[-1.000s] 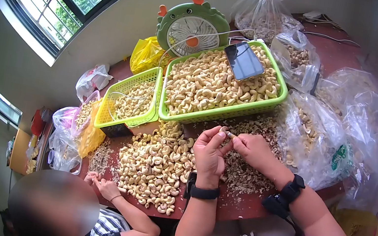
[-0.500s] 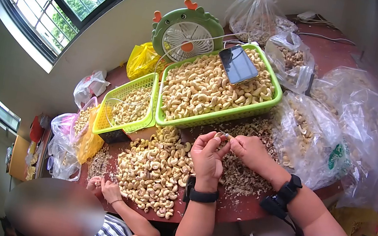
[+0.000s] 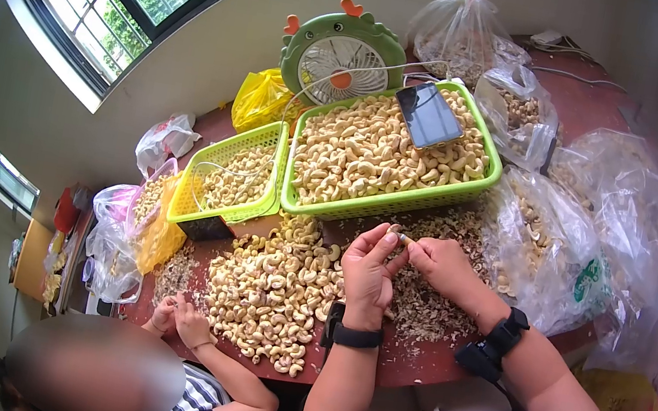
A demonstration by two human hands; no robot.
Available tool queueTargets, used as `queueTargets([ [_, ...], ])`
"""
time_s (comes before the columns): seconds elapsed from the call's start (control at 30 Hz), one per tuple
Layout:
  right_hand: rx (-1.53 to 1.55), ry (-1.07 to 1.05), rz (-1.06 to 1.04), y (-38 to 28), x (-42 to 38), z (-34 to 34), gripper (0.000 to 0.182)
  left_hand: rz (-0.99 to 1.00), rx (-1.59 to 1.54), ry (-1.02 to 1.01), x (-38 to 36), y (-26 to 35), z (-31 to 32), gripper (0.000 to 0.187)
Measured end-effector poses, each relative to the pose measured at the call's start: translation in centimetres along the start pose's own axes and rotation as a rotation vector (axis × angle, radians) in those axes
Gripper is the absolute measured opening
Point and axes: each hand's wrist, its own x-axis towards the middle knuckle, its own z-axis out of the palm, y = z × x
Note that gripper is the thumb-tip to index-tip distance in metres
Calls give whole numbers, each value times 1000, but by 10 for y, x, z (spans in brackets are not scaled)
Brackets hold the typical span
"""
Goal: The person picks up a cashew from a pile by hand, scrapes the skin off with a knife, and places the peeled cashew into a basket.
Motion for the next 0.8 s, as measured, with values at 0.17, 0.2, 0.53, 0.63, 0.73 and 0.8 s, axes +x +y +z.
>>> queueTargets([
  [0.17, -47, -16, -10, 0, 1, -1, 36, 15, 13, -14, 0, 1, -1, 17],
  [0.2, -47, -15, -11, 0, 1, 0, 36, 16, 13, -15, 1, 1, -1, 17],
  [0.53, -28, -23, -27, -1, 0, -1, 37, 14, 27, -7, 0, 2, 0, 16],
  [0.63, -28, -28, -18, -1, 0, -1, 36, 30, 28, -3, 1, 1, -1, 15],
  [0.73, -34, -24, -21, -2, 0, 0, 36, 51, 28, 13, 1, 0, -1, 14],
  [0.8, -37, -22, -24, -3, 0, -1, 36, 56, 25, 22, 0, -2, -1, 13],
])
